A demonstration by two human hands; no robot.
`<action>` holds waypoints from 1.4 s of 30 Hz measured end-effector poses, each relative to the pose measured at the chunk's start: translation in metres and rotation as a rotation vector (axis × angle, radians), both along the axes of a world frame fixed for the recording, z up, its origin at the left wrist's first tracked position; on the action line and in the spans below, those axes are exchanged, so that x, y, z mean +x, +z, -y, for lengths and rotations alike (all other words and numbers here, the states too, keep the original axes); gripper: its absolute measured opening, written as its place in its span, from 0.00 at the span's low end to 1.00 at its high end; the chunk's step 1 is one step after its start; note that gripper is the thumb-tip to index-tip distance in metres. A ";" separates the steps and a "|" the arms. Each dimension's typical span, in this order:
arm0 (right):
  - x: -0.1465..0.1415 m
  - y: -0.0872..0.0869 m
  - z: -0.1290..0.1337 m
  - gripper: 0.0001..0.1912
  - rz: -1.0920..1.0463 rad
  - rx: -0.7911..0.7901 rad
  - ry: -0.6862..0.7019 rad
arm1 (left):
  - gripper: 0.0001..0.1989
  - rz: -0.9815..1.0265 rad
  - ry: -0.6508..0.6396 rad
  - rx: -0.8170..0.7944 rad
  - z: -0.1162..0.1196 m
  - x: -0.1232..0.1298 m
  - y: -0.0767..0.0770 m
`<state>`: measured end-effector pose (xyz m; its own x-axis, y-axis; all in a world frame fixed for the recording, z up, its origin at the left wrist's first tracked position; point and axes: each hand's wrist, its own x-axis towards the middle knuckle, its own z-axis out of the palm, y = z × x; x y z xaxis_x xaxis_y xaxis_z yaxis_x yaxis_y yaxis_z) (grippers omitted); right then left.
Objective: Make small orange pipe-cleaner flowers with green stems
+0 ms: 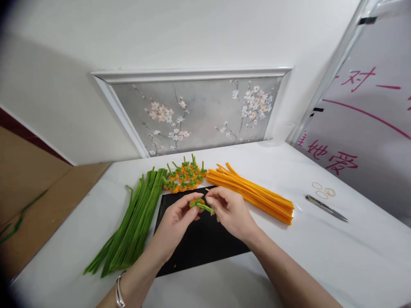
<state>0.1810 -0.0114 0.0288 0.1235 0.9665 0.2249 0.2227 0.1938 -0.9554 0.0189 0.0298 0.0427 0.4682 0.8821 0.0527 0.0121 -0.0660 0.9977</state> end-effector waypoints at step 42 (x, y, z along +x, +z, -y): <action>-0.026 0.003 0.006 0.15 -0.406 -0.296 0.064 | 0.04 0.089 0.074 -0.046 0.007 0.004 -0.002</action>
<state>0.1547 -0.0177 0.0322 0.0822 0.9901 -0.1135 -0.1820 -0.0970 -0.9785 0.0225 0.0230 0.0410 0.3973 0.9163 0.0498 -0.0738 -0.0222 0.9970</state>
